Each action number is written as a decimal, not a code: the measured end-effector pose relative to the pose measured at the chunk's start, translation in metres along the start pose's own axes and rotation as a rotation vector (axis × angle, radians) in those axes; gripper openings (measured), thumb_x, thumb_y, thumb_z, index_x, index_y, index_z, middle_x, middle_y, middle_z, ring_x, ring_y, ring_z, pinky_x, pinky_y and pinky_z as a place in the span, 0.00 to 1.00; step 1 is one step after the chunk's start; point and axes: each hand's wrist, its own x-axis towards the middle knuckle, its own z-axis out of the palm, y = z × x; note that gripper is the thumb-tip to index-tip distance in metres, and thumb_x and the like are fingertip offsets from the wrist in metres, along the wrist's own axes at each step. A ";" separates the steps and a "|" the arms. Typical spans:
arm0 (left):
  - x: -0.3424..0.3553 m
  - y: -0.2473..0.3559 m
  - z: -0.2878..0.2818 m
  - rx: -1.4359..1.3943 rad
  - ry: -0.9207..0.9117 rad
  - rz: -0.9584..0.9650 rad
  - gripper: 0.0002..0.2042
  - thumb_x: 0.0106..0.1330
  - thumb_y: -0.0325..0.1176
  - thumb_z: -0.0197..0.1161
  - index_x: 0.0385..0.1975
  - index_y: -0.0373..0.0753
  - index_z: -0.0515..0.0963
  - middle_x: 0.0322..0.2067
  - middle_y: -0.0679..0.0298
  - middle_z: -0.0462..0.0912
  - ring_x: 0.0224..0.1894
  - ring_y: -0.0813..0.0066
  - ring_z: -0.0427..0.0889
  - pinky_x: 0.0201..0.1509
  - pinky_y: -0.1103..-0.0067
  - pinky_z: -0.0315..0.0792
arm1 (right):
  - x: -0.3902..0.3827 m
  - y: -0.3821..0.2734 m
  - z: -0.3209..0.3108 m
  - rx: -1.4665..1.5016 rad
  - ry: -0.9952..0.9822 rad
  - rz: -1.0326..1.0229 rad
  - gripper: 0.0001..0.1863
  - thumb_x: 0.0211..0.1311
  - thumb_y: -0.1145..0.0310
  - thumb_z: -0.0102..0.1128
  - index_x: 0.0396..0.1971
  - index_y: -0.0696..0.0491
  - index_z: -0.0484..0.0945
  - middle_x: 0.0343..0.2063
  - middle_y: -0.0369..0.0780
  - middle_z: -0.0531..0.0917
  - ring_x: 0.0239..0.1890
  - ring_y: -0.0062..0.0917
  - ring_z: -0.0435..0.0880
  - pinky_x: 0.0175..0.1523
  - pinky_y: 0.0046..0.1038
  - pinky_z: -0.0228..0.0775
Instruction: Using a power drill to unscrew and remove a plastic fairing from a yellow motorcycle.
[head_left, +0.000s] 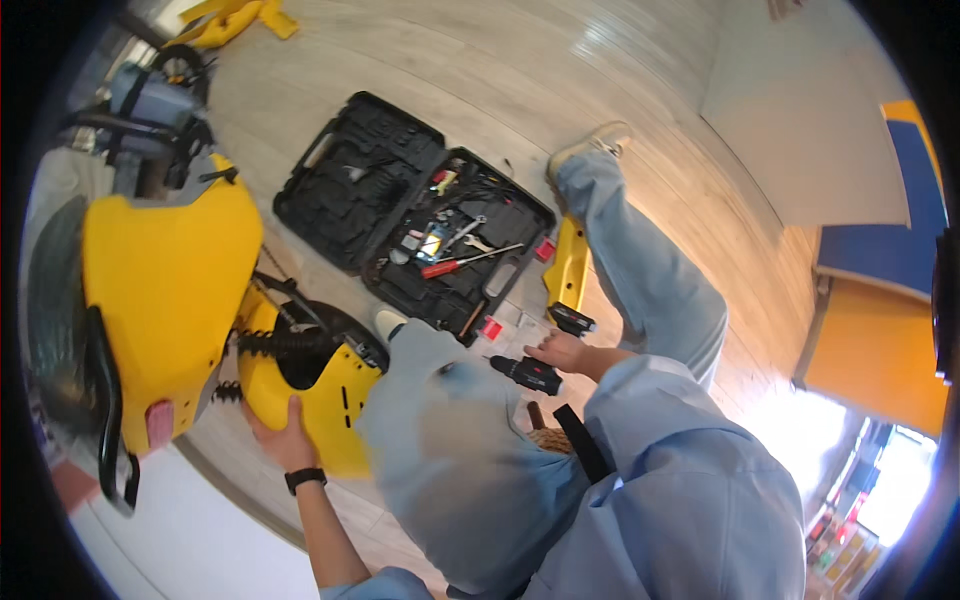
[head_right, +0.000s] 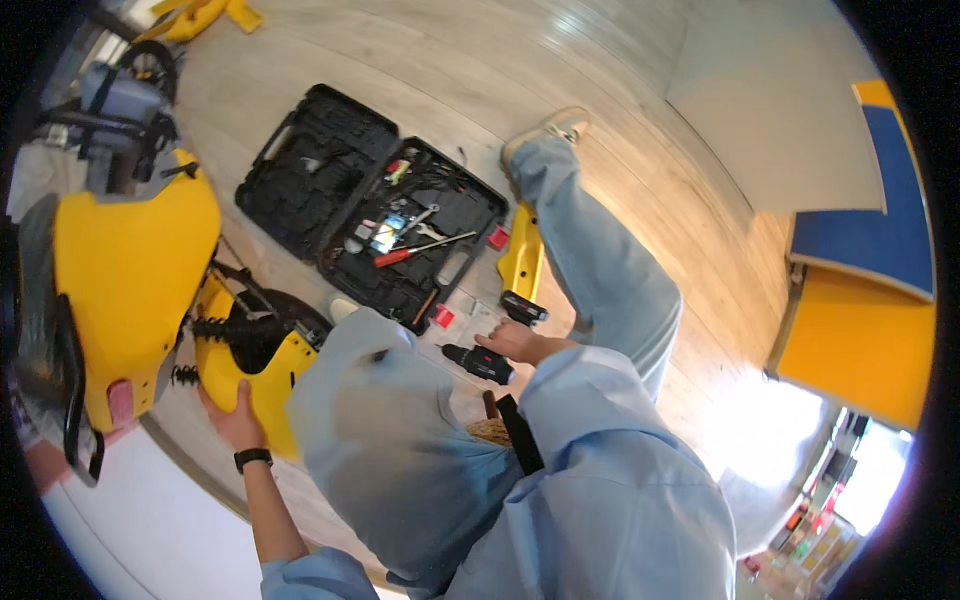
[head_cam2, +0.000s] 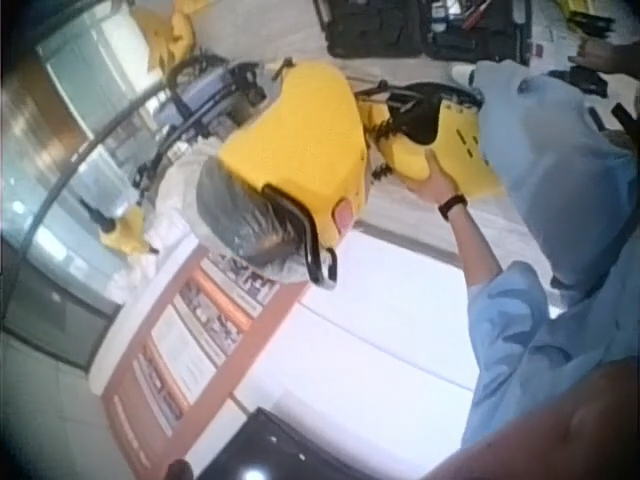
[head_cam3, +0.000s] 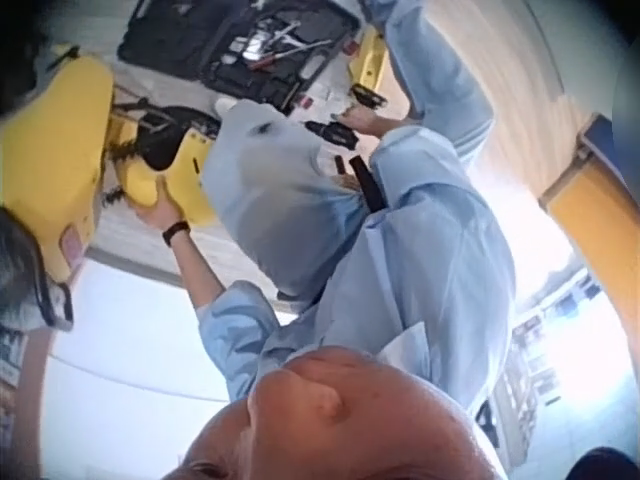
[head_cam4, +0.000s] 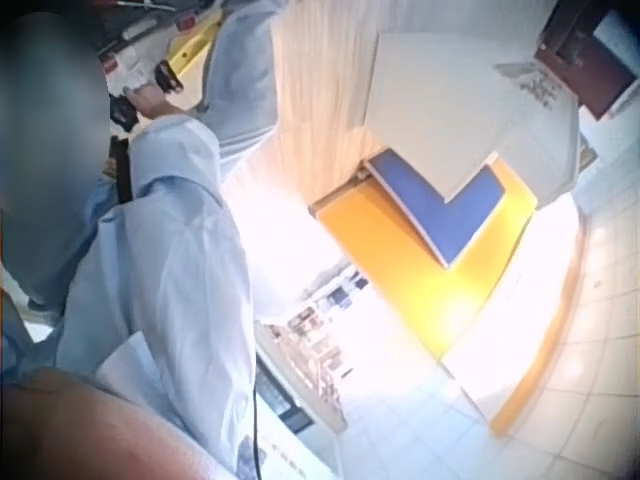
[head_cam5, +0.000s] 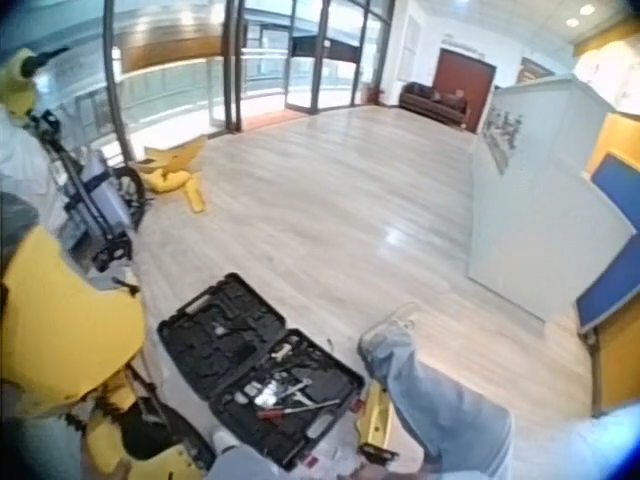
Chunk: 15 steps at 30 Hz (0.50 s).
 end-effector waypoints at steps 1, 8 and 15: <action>0.002 -0.001 -0.001 -0.013 -0.010 -0.013 0.40 0.55 0.36 0.70 0.66 0.31 0.57 0.65 0.47 0.63 0.65 0.54 0.64 0.70 0.70 0.56 | 0.004 0.003 0.005 0.032 0.010 -0.027 0.24 0.54 0.74 0.51 0.54 0.49 0.66 0.25 0.39 0.80 0.32 0.35 0.81 0.43 0.34 0.67; 0.002 0.007 0.005 -0.030 -0.054 -0.037 0.38 0.58 0.35 0.67 0.67 0.33 0.56 0.64 0.50 0.64 0.64 0.55 0.64 0.70 0.70 0.56 | 0.015 0.007 0.051 0.101 -0.059 0.008 0.21 0.55 0.72 0.51 0.51 0.47 0.65 0.28 0.38 0.81 0.34 0.35 0.82 0.44 0.35 0.69; 0.000 0.009 0.007 -0.017 -0.038 -0.103 0.36 0.62 0.33 0.63 0.68 0.35 0.54 0.64 0.52 0.64 0.62 0.57 0.68 0.65 0.70 0.64 | 0.012 -0.018 0.092 0.155 -0.010 0.144 0.16 0.58 0.68 0.51 0.47 0.46 0.67 0.26 0.39 0.80 0.32 0.37 0.83 0.38 0.36 0.73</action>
